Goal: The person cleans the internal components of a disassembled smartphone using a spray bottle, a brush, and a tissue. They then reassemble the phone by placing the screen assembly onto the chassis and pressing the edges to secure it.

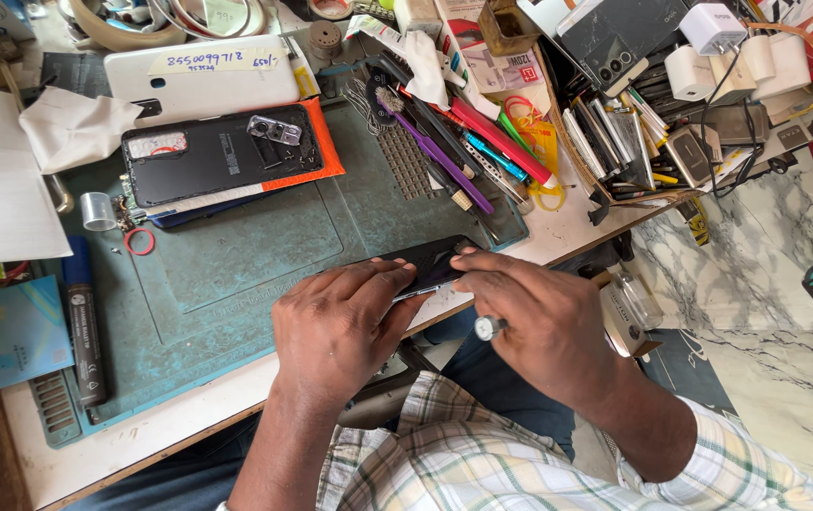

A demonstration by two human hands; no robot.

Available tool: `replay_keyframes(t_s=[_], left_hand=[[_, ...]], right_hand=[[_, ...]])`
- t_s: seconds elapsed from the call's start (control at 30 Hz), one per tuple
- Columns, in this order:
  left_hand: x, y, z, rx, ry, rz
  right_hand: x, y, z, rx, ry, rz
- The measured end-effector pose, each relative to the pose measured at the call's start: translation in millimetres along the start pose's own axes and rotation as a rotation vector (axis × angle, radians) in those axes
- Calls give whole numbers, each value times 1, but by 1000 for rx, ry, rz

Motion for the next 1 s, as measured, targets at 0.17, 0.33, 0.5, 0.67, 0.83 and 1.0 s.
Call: replay_keyframes(t_s=[0.17,0.33,0.5,0.67,0.83,1.0], left_hand=[[1,0,0,9,8,-6],[2,1,1,9,33,-26],[1,1,4,28,37,-13],[0,2,4,40,38,-20],[0,0,5,58,26,-13],[-2,0,4,44,30,-19]], right_hand=[[-5,-8,1,-7,-32,-7],[-10,-15,2,-21,-71,24],[-22,-19,2,-12,-187,-89],[-31,-13,4,-38,-276,-125],[-42,-5,0,-47,-307,-63],[-48,5,-2,-181,-293,10]])
Point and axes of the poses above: each hand's wrist, its own x-axis away from the middle knuckle, its own z-axis out of the back of the hand, y = z × x, the point moved 2 cm from there along -x, towards the middle knuckle, and after that the axes turned 1 degree about y, right-handed, at the moved point
